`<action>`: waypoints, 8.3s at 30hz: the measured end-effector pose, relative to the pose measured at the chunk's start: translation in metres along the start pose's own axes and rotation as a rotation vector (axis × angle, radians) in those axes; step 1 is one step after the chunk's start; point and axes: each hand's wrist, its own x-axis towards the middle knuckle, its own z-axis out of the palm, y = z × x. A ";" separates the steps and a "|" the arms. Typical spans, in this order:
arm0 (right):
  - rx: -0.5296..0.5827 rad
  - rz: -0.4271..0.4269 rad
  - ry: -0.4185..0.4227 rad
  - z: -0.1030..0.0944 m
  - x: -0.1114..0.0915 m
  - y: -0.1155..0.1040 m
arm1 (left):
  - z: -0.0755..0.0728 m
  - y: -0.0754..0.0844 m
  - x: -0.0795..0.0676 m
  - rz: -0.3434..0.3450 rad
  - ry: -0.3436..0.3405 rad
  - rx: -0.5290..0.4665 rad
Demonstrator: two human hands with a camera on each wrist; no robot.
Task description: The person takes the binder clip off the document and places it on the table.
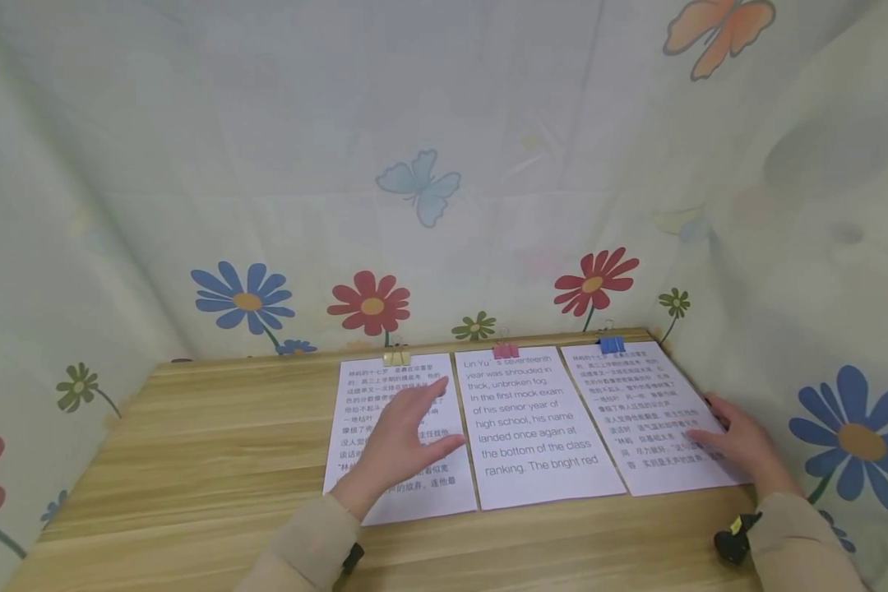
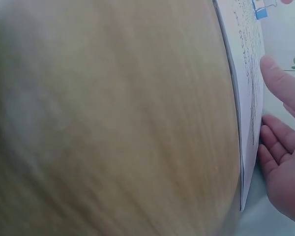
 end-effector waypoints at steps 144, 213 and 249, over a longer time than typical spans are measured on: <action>0.705 0.230 0.583 -0.028 -0.019 -0.096 | 0.040 0.055 0.072 0.054 -0.004 -0.153; 1.256 -0.131 0.405 0.188 -0.049 -0.241 | -0.145 0.062 0.163 -0.151 -0.071 -0.237; 1.261 -0.124 0.355 0.191 -0.051 -0.243 | -0.154 0.066 0.158 -0.193 -0.025 -0.332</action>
